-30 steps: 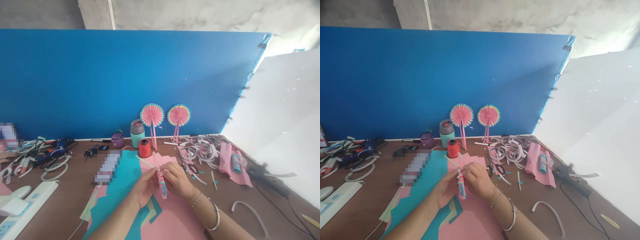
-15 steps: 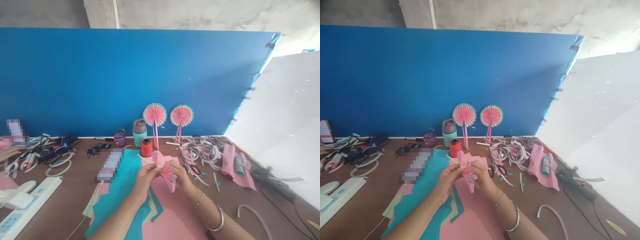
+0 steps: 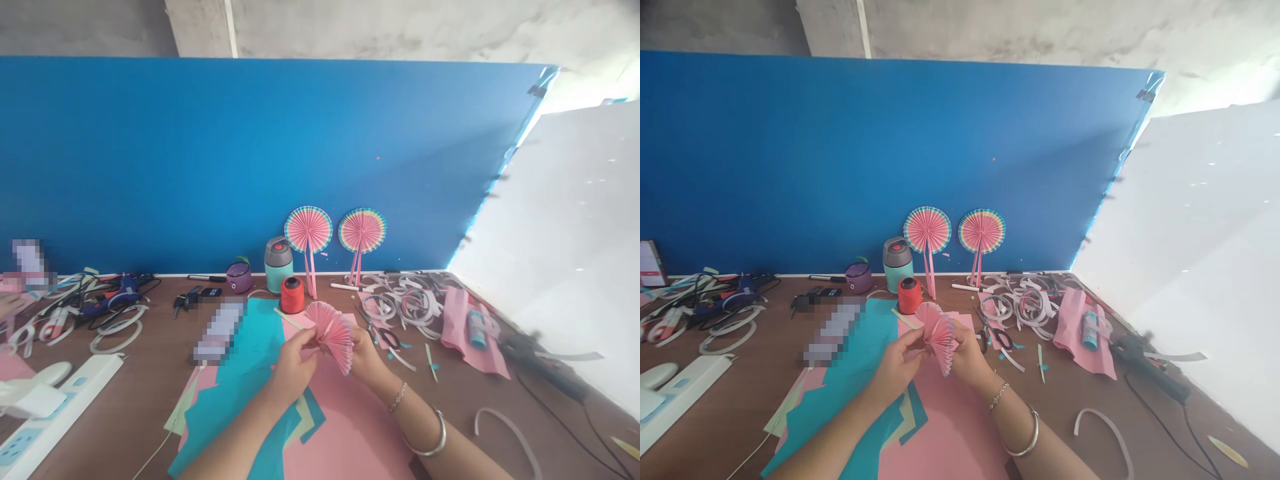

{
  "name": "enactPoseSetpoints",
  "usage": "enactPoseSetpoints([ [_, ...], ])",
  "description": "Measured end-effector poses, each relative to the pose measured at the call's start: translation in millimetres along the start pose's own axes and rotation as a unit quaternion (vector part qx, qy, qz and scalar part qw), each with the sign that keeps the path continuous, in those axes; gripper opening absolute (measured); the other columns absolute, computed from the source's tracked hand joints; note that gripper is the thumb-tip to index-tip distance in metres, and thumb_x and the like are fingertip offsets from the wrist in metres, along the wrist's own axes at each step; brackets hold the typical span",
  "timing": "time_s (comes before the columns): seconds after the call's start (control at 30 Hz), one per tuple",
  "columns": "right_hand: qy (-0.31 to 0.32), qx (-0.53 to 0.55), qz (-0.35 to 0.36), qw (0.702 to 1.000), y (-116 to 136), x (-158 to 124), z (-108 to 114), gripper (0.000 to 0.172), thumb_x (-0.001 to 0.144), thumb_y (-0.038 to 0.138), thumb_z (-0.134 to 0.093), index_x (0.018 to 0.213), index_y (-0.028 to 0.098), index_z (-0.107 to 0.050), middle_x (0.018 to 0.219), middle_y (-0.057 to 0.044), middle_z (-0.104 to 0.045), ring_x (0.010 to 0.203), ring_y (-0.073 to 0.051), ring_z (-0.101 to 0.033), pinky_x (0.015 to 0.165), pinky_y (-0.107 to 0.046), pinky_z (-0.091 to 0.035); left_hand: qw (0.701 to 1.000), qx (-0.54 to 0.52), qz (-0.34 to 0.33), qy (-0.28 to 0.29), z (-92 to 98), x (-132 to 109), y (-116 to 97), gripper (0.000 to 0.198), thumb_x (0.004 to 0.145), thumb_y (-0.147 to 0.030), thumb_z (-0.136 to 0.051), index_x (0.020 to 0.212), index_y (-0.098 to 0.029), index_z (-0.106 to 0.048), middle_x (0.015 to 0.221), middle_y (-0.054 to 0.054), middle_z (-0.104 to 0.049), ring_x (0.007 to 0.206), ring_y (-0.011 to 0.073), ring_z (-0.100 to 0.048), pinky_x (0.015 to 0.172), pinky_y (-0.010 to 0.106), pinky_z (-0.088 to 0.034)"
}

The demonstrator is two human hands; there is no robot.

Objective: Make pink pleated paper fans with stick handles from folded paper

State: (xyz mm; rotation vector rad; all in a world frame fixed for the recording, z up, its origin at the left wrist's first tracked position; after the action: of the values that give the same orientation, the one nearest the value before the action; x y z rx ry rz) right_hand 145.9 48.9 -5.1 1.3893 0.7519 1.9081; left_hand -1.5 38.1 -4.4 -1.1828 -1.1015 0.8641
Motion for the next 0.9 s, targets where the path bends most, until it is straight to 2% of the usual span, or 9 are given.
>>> enactPoseSetpoints([
  [0.13, 0.027, 0.019, -0.026, 0.999, 2, 0, 0, 0.016, 0.076, 0.032, -0.067, 0.075, 0.016, -0.069, 0.082, -0.007, -0.064, 0.073, -0.018, -0.058, 0.065, -0.032, -0.052, 0.999, 0.022, -0.013, -0.023, 2.9, 0, 7, 0.032, 0.069, -0.012, -0.062, 0.100, -0.018, -0.069, 0.095, 0.008, -0.066, 0.090, 0.0220, -0.058, 0.086, 0.031, -0.043],
  [0.27, 0.040, 0.018, -0.015, 0.999, 0, -2, 0, 0.010, 0.076, 0.026, -0.065, 0.081, 0.018, -0.068, 0.088, -0.007, -0.065, 0.077, -0.020, -0.058, 0.073, -0.036, -0.051, 1.000, -0.018, -0.001, -0.008, 2.8, 2, 8, 0.032, 0.070, -0.015, -0.063, 0.102, -0.017, -0.068, 0.097, 0.008, -0.067, 0.094, 0.0232, -0.059, 0.090, 0.033, -0.043],
  [0.47, 0.078, -0.025, 0.016, 0.996, -5, -8, 1, 0.020, 0.075, 0.025, -0.063, 0.095, 0.019, -0.065, 0.097, -0.008, -0.061, 0.090, -0.023, -0.057, 0.081, -0.037, -0.048, 0.998, -0.060, 0.020, -0.005, 0.9, 4, 4, 0.033, 0.070, -0.024, -0.069, 0.102, -0.017, -0.068, 0.100, 0.008, -0.068, 0.094, 0.0239, -0.060, 0.088, 0.032, -0.044],
  [0.67, 0.085, -0.133, 0.093, 0.983, 3, -7, 4, 0.014, 0.082, 0.027, -0.054, 0.090, 0.020, -0.063, 0.085, -0.006, -0.057, 0.080, -0.020, -0.055, 0.071, -0.032, -0.048, 0.996, -0.080, 0.041, 0.028, -0.1, 4, 6, 0.032, 0.072, -0.026, -0.067, 0.102, -0.017, -0.069, 0.095, 0.007, -0.070, 0.087, 0.0227, -0.061, 0.082, 0.031, -0.045],
  [0.8, 0.084, -0.199, 0.155, 0.964, 8, -5, 5, 0.018, 0.084, 0.020, -0.048, 0.095, 0.021, -0.062, 0.082, -0.006, -0.057, 0.074, -0.019, -0.053, 0.064, -0.029, -0.044, 0.996, -0.069, 0.047, 0.014, 1.0, 4, 5, 0.029, 0.070, -0.027, -0.069, 0.097, -0.017, -0.071, 0.091, 0.007, -0.071, 0.084, 0.0225, -0.061, 0.080, 0.031, -0.045],
  [0.9, 0.083, -0.232, 0.170, 0.954, 10, -4, 4, 0.019, 0.083, 0.019, -0.048, 0.096, 0.022, -0.062, 0.081, -0.006, -0.058, 0.073, -0.019, -0.053, 0.062, -0.029, -0.043, 0.997, -0.063, 0.043, 0.005, 2.2, 5, 2, 0.028, 0.067, -0.025, -0.071, 0.094, -0.017, -0.072, 0.091, 0.007, -0.071, 0.085, 0.0233, -0.061, 0.081, 0.031, -0.045],
])
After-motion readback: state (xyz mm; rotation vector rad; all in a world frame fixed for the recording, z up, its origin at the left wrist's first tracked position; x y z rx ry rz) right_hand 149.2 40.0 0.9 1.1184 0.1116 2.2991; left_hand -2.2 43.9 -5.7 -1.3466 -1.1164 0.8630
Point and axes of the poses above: each hand's wrist, its own x-axis towards the middle knuckle, its own z-axis out of the back of the hand, y = z × x, the point moved 2 cm from there along x, towards the middle knuckle
